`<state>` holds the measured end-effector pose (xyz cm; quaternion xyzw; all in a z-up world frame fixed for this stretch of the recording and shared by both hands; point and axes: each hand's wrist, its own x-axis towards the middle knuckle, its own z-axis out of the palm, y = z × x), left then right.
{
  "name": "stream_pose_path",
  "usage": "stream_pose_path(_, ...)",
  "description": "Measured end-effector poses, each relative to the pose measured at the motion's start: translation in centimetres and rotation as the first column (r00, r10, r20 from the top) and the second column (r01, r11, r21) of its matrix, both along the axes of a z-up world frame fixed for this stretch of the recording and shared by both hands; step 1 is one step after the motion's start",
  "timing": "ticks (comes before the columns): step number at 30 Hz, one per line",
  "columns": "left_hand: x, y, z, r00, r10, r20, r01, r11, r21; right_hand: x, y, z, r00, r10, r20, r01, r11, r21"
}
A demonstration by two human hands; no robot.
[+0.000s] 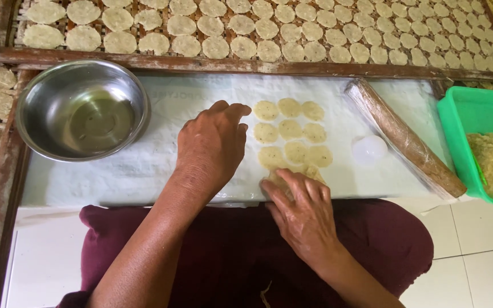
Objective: Rolling out dough, cutting circular shapes using a mold, and arranging them on a large drying rack.
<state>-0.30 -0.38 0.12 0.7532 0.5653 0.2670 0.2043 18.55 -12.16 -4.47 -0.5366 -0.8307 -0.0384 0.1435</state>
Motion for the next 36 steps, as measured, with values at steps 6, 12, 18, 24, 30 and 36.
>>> stream_pose_path(6,0.2,0.0,0.2,1.000,-0.003,-0.003,0.003,1.000,-0.011,1.9,0.3,0.3,0.990,-0.054,-0.127,0.062,0.996,0.057)
stream_pose_path(12,0.2,0.0,0.0,1.000,0.002,-0.002,-0.002,1.000,-0.006,5.4,-0.3,0.4,0.802,-0.335,-0.494,0.312,0.941,-0.131)
stream_pose_path(18,0.4,0.1,-0.2,1.000,-0.010,-0.004,0.010,1.000,-0.014,5.9,-0.7,0.4,0.833,-0.388,-0.394,0.384,0.919,-0.092)
stream_pose_path(24,0.6,0.3,-0.4,1.000,-0.010,-0.016,0.009,1.000,-0.019,5.3,-0.8,0.0,0.909,-0.363,-0.206,0.375,0.927,0.018)
stream_pose_path(30,0.7,0.3,-0.3,1.000,-0.004,-0.018,0.004,1.000,-0.024,4.9,-0.6,-0.8,0.896,-0.434,-0.090,0.436,0.900,-0.003)
stream_pose_path(36,0.5,0.2,-0.5,1.000,-0.009,-0.004,0.009,1.000,0.010,7.7,-1.8,-2.7,0.730,-0.511,-0.454,0.468,0.858,-0.212)
